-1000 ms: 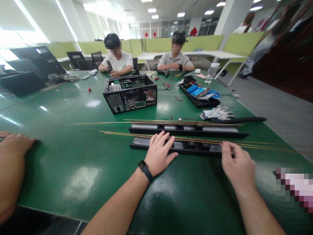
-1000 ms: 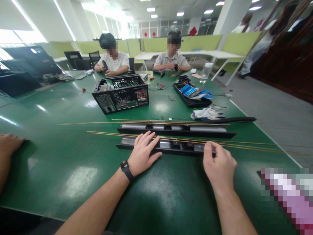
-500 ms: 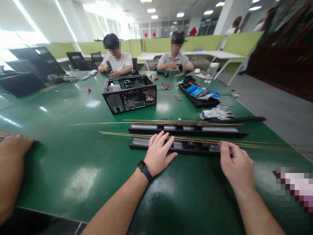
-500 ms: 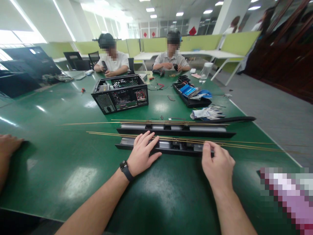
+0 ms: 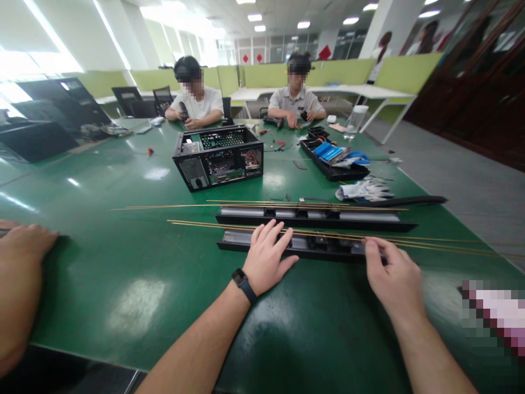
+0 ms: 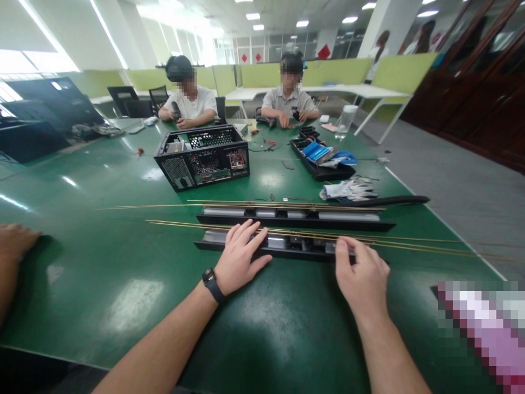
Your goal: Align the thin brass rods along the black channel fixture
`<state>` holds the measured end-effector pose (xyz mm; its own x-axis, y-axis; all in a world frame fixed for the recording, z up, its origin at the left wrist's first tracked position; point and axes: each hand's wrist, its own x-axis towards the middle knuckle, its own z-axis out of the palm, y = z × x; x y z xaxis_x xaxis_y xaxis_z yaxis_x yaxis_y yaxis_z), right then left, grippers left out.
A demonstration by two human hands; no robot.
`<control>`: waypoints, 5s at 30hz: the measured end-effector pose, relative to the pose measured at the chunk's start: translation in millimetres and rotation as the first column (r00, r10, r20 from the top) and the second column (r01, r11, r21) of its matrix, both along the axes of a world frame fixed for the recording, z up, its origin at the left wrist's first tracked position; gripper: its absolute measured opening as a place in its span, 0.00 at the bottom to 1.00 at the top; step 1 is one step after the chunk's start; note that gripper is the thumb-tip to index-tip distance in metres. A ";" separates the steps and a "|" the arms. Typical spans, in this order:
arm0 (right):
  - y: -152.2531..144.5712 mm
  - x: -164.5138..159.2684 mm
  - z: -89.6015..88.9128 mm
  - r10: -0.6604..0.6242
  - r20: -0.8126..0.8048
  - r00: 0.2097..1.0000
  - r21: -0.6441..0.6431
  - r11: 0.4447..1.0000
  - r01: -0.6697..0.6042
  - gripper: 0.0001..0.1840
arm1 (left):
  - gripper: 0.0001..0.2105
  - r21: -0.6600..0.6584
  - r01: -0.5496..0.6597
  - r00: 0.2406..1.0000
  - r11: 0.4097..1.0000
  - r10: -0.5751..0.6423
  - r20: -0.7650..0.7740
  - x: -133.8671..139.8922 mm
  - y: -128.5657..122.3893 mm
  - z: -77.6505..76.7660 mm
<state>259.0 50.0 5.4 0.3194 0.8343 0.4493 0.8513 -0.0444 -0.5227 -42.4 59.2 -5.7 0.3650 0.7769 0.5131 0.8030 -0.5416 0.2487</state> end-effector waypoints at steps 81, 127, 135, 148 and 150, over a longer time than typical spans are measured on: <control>4.2 14.8 -8.8 -0.134 0.020 0.991 -0.003 0.991 0.134 0.32 | 0.29 0.023 -0.001 1.000 1.000 0.002 -0.016 -0.5 0.7 -1.3; 0.5 6.8 -4.6 0.024 -0.001 1.000 0.013 1.000 -0.024 0.28 | 0.29 -0.012 -0.002 1.000 1.000 0.001 -0.011 -0.3 -0.1 0.3; 0.7 6.9 -4.6 0.016 0.002 1.000 0.029 0.999 -0.016 0.28 | 0.29 -0.007 0.001 1.000 1.000 -0.001 -0.022 -0.8 0.3 -0.5; 5.1 21.8 -10.0 -0.154 0.010 0.988 0.024 0.988 0.154 0.31 | 0.29 -0.005 0.002 1.000 1.000 -0.002 -0.010 -0.8 -0.1 -0.6; 2.8 14.6 -7.6 -0.064 0.013 0.998 0.037 0.997 0.063 0.29 | 0.29 -0.008 0.002 1.000 1.000 -0.002 -0.008 -0.5 -0.2 -0.8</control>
